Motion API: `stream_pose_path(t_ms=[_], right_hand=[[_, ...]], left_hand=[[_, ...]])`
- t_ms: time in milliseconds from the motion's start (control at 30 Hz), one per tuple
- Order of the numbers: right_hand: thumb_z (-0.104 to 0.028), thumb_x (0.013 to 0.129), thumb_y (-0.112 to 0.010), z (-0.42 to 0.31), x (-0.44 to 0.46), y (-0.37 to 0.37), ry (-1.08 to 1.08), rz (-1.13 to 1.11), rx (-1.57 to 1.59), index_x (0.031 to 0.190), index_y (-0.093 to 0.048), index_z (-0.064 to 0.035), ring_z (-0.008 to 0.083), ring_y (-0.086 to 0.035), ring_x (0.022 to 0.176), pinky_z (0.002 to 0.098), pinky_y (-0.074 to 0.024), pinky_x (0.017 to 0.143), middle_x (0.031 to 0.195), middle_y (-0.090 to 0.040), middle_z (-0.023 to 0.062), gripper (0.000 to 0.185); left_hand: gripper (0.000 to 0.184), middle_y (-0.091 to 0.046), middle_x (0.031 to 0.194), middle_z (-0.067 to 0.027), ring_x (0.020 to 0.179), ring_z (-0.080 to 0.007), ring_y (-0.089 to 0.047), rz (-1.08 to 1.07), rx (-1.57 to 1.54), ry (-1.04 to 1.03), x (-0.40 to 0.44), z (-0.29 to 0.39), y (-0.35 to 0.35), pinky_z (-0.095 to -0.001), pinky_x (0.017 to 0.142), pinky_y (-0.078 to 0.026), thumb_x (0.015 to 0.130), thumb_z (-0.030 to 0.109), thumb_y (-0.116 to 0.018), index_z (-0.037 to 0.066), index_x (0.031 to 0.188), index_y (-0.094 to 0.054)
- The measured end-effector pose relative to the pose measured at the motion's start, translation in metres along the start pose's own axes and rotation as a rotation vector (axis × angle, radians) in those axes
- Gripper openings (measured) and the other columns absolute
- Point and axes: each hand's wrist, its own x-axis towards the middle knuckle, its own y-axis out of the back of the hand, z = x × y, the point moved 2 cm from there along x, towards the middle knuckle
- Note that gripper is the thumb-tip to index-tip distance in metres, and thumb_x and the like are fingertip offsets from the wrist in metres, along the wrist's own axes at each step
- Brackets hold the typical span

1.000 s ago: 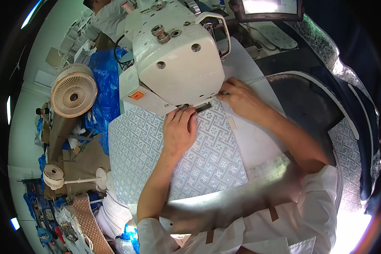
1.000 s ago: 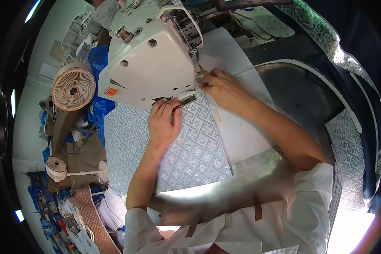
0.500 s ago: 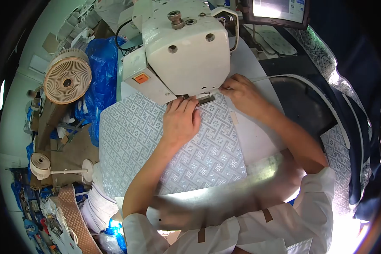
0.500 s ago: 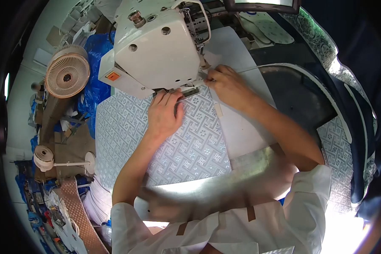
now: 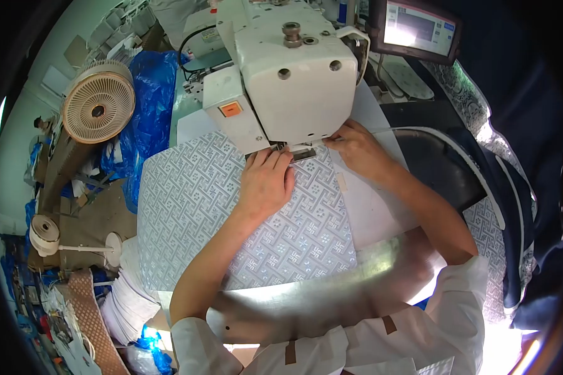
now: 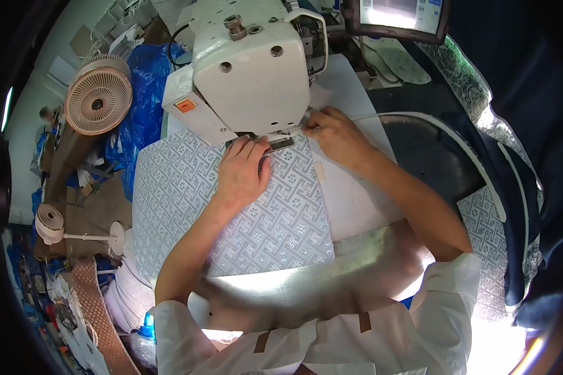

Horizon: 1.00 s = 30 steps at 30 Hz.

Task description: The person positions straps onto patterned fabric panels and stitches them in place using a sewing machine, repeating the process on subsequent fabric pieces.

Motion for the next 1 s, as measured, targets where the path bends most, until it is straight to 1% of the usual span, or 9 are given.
stream_pose_path(t_ms=[167, 200, 300, 400, 600, 733, 833, 933, 1000], right_hand=[[0.012, 0.078, -0.066, 0.003, 0.003, 0.001, 0.04, -0.001, -0.013, 0.103, -0.08, -0.0004, 0.031, -0.064, 0.108, 0.0401, -0.054, 0.096, 0.107, -0.071, 0.0118, 0.031], [0.012, 0.078, -0.066, 0.002, 0.005, 0.0, 0.044, -0.002, -0.013, 0.103, -0.08, -0.0004, 0.031, -0.064, 0.108, 0.0401, -0.054, 0.096, 0.107, -0.071, 0.0118, 0.031], [0.012, 0.08, -0.064, 0.002, 0.002, 0.002, -0.035, -0.03, 0.049, 0.104, -0.08, -0.0013, 0.0311, -0.064, 0.107, 0.0404, -0.0536, 0.095, 0.107, -0.071, 0.0114, 0.031], [0.012, 0.081, -0.064, -0.002, 0.001, 0.005, -0.059, -0.032, 0.044, 0.103, -0.08, -0.0017, 0.031, -0.063, 0.106, 0.04, -0.0532, 0.095, 0.105, -0.071, 0.0112, 0.031], [0.013, 0.081, -0.063, -0.009, 0.002, 0.009, -0.069, -0.023, 0.03, 0.104, -0.08, -0.0021, 0.03, -0.063, 0.105, 0.0382, -0.0523, 0.094, 0.103, -0.069, 0.0109, 0.032], [0.009, 0.082, -0.064, -0.007, 0.003, 0.01, -0.082, -0.011, 0.024, 0.1, -0.08, -0.0027, 0.0285, -0.063, 0.102, 0.0371, -0.0531, 0.092, 0.101, -0.07, 0.0081, 0.027], [0.014, 0.08, -0.062, -0.006, 0.001, 0.009, -0.076, -0.015, 0.085, 0.105, -0.08, -0.0031, 0.0292, -0.062, 0.105, 0.0382, -0.0517, 0.094, 0.105, -0.068, 0.0094, 0.035], [0.014, 0.08, -0.062, -0.005, -0.002, 0.005, -0.079, -0.004, 0.091, 0.105, -0.079, -0.003, 0.0293, -0.061, 0.104, 0.0382, -0.0518, 0.093, 0.104, -0.068, 0.0092, 0.035], [0.014, 0.08, -0.062, -0.003, -0.001, 0.004, -0.084, 0.011, 0.091, 0.105, -0.079, -0.003, 0.0293, -0.061, 0.104, 0.0382, -0.0518, 0.093, 0.104, -0.068, 0.009, 0.035]], left_hand=[[0.023, -0.072, 0.113, -0.0126, 0.103, -0.033, -0.066, 0.072, 0.027, -0.052, -0.006, -0.002, 0.003, -0.0451, 0.088, -0.054, 0.087, 0.011, -0.068, 0.002, 0.108, -0.067], [0.022, -0.072, 0.114, -0.0142, 0.102, -0.0323, -0.066, 0.07, 0.071, -0.087, -0.01, -0.001, 0.003, -0.0443, 0.088, -0.054, 0.087, 0.011, -0.067, 0.001, 0.107, -0.068], [0.023, -0.072, 0.114, -0.0175, 0.1, -0.0309, -0.066, 0.07, 0.149, -0.153, -0.016, 0.005, 0.002, -0.0429, 0.09, -0.052, 0.086, 0.012, -0.065, -0.001, 0.104, -0.069], [0.016, -0.073, 0.11, -0.0173, 0.091, -0.0298, -0.069, 0.083, 0.153, -0.207, -0.014, 0.005, 0.001, -0.04, 0.082, -0.056, 0.083, 0.01, -0.069, 0.001, 0.095, -0.069], [0.016, -0.074, 0.109, -0.0174, 0.091, -0.0282, -0.068, 0.088, 0.144, -0.209, -0.017, 0.004, 0.0, -0.0387, 0.078, -0.057, 0.081, 0.01, -0.068, 0.001, 0.094, -0.069], [0.014, -0.074, 0.108, -0.0171, 0.091, -0.0278, -0.069, 0.078, 0.139, -0.215, -0.015, 0.0, -0.002, -0.0389, 0.077, -0.058, 0.081, 0.01, -0.068, 0.002, 0.092, -0.068], [0.012, -0.074, 0.108, -0.0173, 0.091, -0.0277, -0.068, 0.061, 0.155, -0.204, -0.014, 0.004, -0.006, -0.0391, 0.077, -0.058, 0.081, 0.011, -0.068, 0.002, 0.09, -0.068], [0.012, -0.073, 0.111, -0.0166, 0.092, -0.0276, -0.068, 0.077, 0.111, -0.197, -0.016, 0.0, -0.004, -0.0391, 0.078, -0.057, 0.082, 0.011, -0.07, 0.003, 0.091, -0.067], [0.011, -0.073, 0.11, -0.0176, 0.092, -0.0282, -0.068, 0.076, 0.1, -0.19, -0.014, 0.0, -0.004, -0.0396, 0.079, -0.057, 0.082, 0.011, -0.068, 0.002, 0.09, -0.067]])
